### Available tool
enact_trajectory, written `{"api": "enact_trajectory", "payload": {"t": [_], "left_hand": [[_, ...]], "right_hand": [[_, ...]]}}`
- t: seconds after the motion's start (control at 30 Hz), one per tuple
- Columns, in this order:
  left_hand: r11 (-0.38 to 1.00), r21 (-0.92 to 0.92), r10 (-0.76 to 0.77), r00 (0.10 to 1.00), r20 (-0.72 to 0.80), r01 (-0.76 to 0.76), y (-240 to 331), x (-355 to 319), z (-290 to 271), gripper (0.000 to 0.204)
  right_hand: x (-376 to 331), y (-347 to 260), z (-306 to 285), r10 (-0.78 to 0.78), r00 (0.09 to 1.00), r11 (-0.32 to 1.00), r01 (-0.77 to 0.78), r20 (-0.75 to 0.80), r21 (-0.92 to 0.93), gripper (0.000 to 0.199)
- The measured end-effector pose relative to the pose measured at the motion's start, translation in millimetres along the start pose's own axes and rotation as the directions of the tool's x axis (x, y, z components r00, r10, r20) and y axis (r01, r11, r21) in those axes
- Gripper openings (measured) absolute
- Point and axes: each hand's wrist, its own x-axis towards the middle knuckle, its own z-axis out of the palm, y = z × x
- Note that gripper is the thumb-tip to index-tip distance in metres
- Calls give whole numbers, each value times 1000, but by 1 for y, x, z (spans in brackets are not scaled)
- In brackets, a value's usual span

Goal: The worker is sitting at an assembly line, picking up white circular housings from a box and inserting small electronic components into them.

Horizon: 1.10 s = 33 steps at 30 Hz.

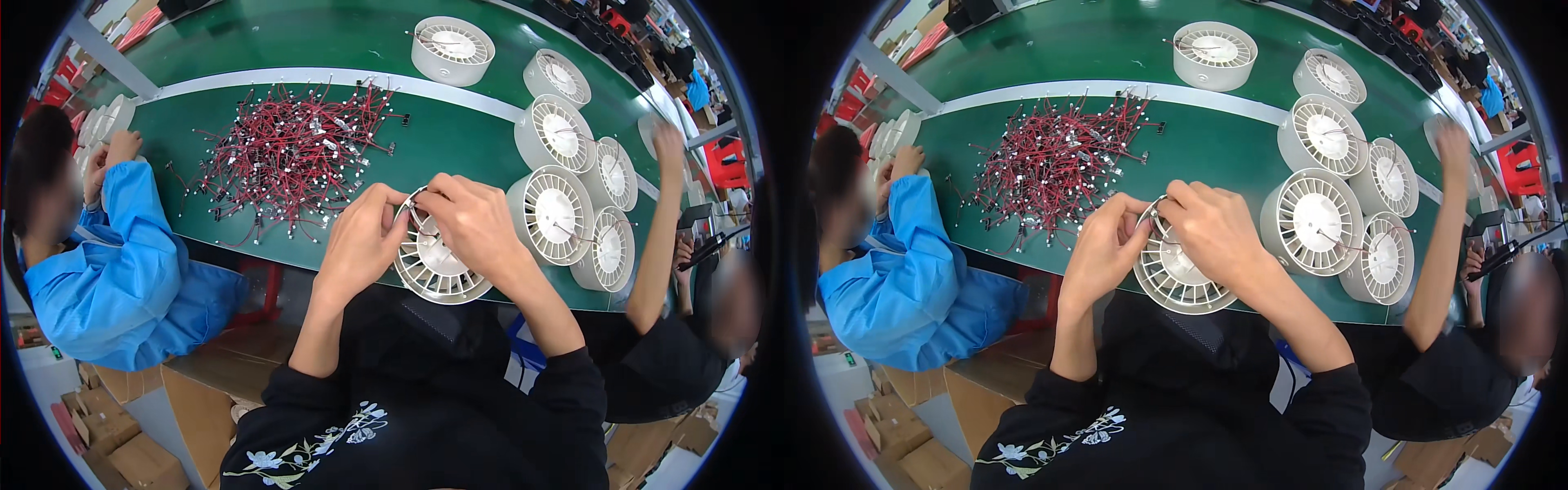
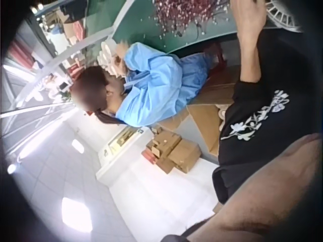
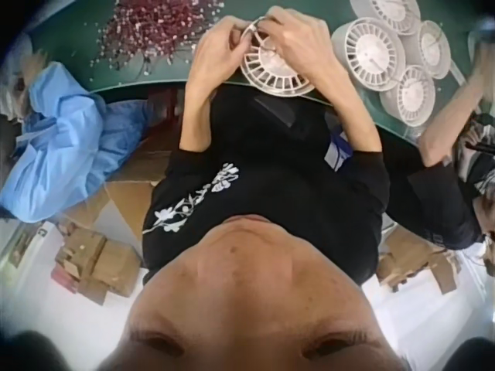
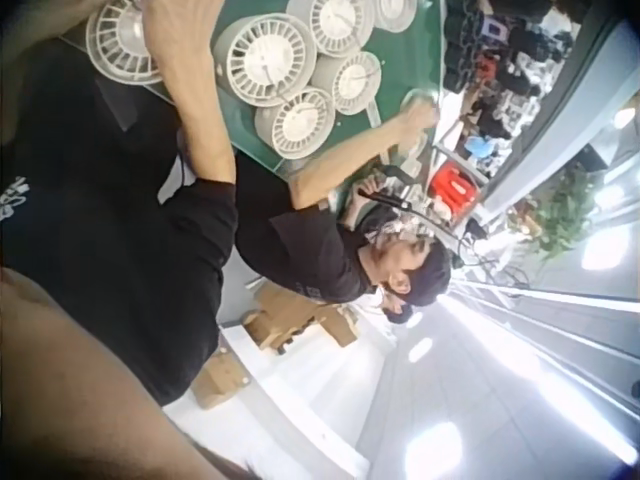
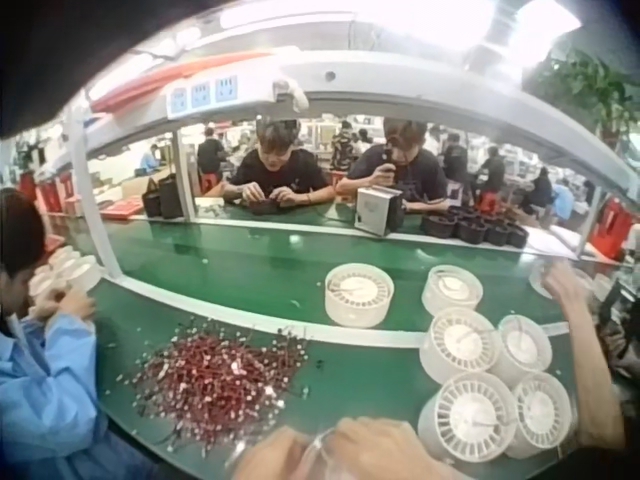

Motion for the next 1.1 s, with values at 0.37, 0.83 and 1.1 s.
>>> {"api": "enact_trajectory", "payload": {"t": [0.37, 0.83, 1.1], "left_hand": [[998, -64, -3, 1000, 8, 3, 2, -2, 1, 13], [998, -9, 61, 998, 25, -61, 5, 8, -7, 14], [994, -109, -19, 994, 112, 31, -6, 10, -6, 13]], "right_hand": [[4, 1, -8, -48, 997, 996, 52, 56, -75, 18], [6, 0, -3, 29, 1000, 998, -30, -7, -47, 13], [6, 5, -3, 30, 999, 999, -30, 34, 15, 13]]}}
